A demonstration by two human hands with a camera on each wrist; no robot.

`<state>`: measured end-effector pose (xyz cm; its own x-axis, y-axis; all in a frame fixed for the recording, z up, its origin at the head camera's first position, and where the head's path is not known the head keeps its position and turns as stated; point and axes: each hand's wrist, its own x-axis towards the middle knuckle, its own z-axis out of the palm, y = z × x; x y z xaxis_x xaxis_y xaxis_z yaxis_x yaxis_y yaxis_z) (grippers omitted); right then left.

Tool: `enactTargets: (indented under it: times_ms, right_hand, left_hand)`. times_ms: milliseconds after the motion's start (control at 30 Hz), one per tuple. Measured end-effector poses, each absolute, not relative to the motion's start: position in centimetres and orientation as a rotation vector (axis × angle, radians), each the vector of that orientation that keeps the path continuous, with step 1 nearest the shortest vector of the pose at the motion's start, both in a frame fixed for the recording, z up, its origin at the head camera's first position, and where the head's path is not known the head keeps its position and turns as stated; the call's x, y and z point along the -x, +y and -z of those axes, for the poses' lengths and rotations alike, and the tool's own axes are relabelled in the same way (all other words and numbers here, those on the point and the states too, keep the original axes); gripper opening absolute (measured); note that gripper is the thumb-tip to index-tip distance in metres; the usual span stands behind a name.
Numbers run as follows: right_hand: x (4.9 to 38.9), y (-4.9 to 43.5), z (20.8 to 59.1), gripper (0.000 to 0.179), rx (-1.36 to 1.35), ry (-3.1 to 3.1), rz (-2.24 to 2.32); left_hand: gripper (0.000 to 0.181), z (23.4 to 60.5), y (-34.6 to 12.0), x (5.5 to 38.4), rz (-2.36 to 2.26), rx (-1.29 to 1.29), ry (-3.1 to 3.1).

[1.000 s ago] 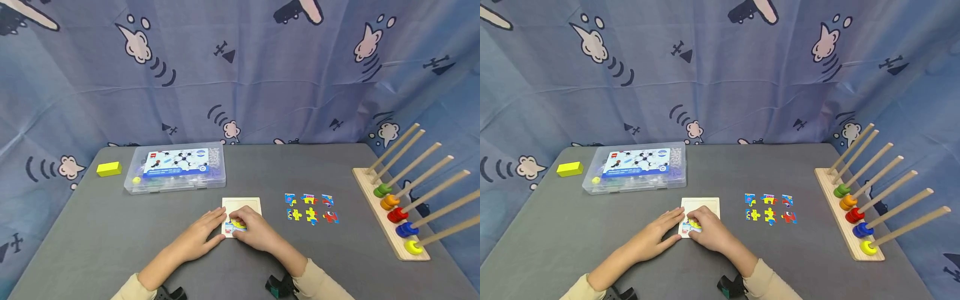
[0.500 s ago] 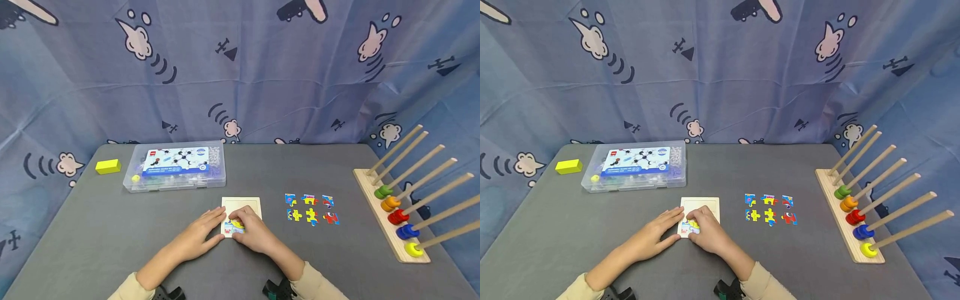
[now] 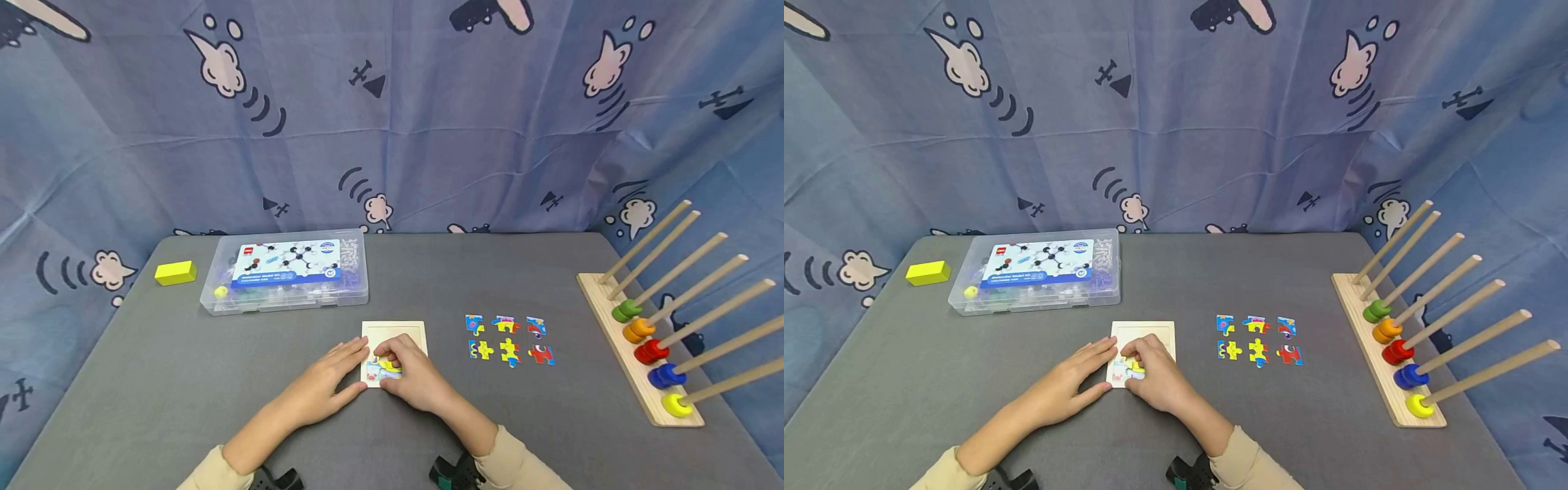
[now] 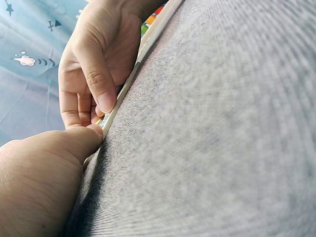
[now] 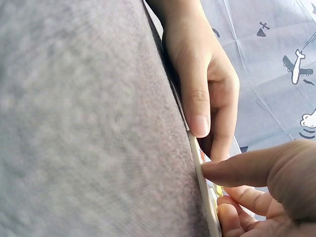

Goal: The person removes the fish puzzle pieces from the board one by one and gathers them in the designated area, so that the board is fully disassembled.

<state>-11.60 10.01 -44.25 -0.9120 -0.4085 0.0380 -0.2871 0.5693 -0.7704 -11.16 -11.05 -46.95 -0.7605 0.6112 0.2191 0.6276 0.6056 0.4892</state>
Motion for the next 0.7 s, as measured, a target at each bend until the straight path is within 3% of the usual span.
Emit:
enactTargets:
  times_ms: [700]
  right_hand:
    - [11.06, 9.82, 44.09, 0.042, 0.609, 2.751, 1.161]
  left_hand:
    - [0.053, 47.04, -11.14, 11.22, 0.857, 1.097, -2.757]
